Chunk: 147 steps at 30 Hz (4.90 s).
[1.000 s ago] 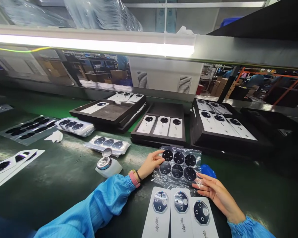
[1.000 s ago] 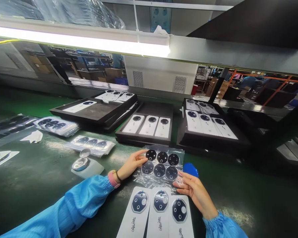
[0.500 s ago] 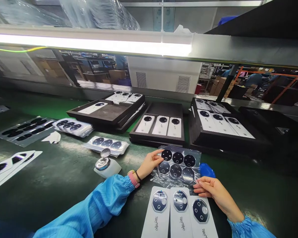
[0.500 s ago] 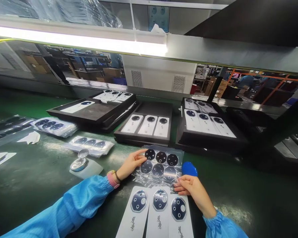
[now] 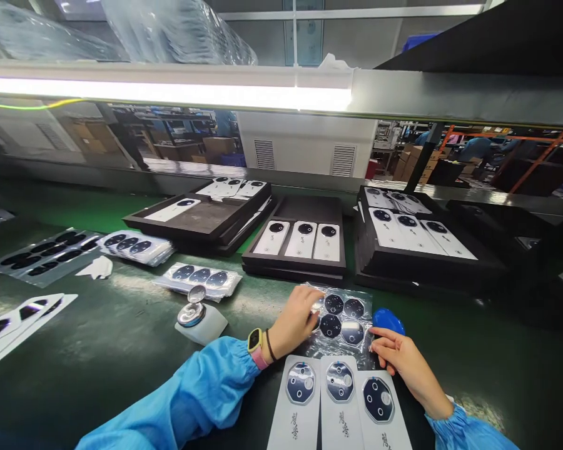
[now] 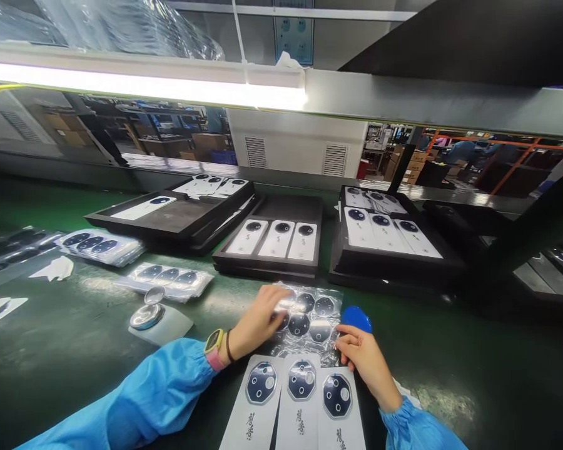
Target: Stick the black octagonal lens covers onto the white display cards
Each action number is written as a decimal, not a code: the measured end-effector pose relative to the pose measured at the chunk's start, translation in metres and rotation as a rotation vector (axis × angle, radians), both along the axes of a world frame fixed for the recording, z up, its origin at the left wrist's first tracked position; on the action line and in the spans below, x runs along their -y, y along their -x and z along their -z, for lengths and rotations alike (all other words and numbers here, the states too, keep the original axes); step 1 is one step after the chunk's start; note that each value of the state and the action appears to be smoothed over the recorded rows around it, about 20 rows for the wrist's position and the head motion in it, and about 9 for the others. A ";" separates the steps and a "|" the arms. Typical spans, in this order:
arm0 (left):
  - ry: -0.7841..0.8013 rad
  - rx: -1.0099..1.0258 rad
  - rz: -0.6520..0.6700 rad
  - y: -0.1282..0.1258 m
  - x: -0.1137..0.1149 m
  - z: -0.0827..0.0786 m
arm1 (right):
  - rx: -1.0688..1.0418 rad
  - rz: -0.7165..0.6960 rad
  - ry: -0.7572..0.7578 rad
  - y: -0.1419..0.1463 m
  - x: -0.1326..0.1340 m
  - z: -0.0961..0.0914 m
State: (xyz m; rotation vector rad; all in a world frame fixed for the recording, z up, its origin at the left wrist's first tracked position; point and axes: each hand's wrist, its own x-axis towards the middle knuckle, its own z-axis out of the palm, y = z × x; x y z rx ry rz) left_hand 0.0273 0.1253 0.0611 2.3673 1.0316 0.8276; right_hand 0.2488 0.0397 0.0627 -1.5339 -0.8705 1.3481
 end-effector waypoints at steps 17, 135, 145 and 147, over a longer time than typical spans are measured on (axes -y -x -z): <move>0.073 -0.434 0.248 -0.077 0.032 -0.017 | 0.093 -0.010 -0.049 -0.002 -0.001 0.008; -0.420 -0.310 -0.233 0.065 -0.023 0.027 | 1.256 -0.347 -0.089 0.025 -0.021 -0.004; -0.450 -0.456 -0.222 0.075 -0.019 0.016 | 1.261 -0.335 -0.125 0.023 -0.020 0.000; -0.424 -0.477 -0.242 0.076 -0.019 0.016 | 1.265 -0.332 -0.137 0.022 -0.020 0.000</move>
